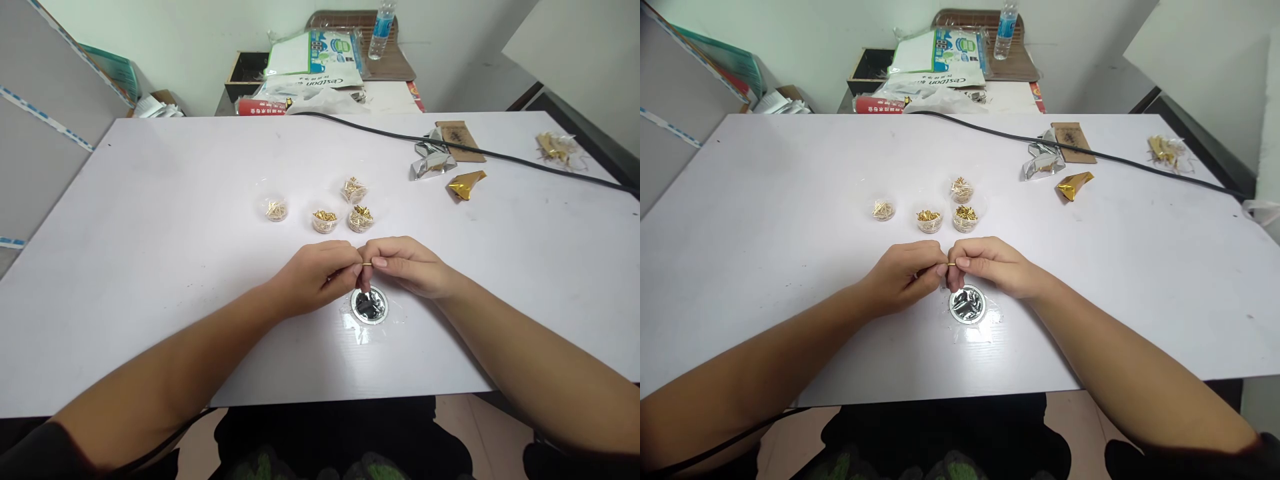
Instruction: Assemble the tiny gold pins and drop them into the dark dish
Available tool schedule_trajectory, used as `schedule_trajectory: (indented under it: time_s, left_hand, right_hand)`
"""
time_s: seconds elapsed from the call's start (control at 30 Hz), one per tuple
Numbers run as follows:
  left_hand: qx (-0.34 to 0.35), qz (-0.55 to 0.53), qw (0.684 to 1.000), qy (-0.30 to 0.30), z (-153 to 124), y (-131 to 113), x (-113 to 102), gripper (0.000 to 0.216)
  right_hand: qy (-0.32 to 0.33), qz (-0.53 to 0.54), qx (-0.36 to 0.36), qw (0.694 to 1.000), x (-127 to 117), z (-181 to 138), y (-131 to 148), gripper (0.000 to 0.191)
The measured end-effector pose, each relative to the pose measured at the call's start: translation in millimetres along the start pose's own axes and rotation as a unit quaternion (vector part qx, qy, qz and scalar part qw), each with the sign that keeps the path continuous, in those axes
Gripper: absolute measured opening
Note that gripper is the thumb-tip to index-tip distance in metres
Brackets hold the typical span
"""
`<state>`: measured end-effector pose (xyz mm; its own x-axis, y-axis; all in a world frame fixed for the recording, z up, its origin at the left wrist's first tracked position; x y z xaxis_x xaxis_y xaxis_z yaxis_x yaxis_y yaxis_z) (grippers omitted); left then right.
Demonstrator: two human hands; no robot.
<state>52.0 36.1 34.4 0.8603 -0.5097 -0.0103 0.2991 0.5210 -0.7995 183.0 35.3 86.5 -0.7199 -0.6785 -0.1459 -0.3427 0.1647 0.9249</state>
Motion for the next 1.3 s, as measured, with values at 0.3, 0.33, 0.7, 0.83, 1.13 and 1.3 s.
schedule_trajectory:
  time_s: [0.3, 0.33, 0.7, 0.83, 1.13, 1.3]
  left_hand:
    - [-0.004, -0.053, 0.999, -0.002, -1.3, 0.8, 0.8, 0.023]
    - [-0.001, -0.058, 0.998, -0.004, -1.1, 0.6, 0.7, 0.023]
    - [0.005, -0.008, 1.000, 0.001, -1.0, -2.3, 2.4, 0.019]
    - [0.011, -0.008, 1.000, -0.005, -2.2, -1.5, 2.7, 0.018]
    - [0.019, 0.012, 1.000, -0.003, -1.9, 1.4, 2.9, 0.019]
    - [-0.030, -0.028, 0.999, -0.014, -2.4, 2.8, 1.5, 0.022]
  right_hand:
    - [-0.008, 0.002, -0.013, 1.000, 4.2, -0.4, 3.1, 0.024]
    - [-0.008, -0.004, -0.016, 1.000, 4.4, -0.4, 3.5, 0.024]
    - [0.004, -0.051, -0.038, 0.998, 3.6, 1.6, 4.6, 0.030]
    - [0.010, -0.064, -0.040, 0.997, 3.5, 2.2, 3.6, 0.032]
    - [0.019, -0.098, -0.048, 0.994, 2.4, 3.7, 5.1, 0.033]
    - [-0.031, -0.100, -0.068, 0.992, 5.8, 2.7, 3.9, 0.032]
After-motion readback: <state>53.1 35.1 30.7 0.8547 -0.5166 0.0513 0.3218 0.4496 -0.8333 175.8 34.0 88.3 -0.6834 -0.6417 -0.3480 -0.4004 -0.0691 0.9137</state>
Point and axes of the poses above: each hand's wrist, its own z-axis towards the middle knuckle, its own x-axis out of the palm, y = z × x, the point moved 5 cm from there along z, towards the middle knuckle, and after that the axes turned 2 degrees about -x, right-handed, at the moved point
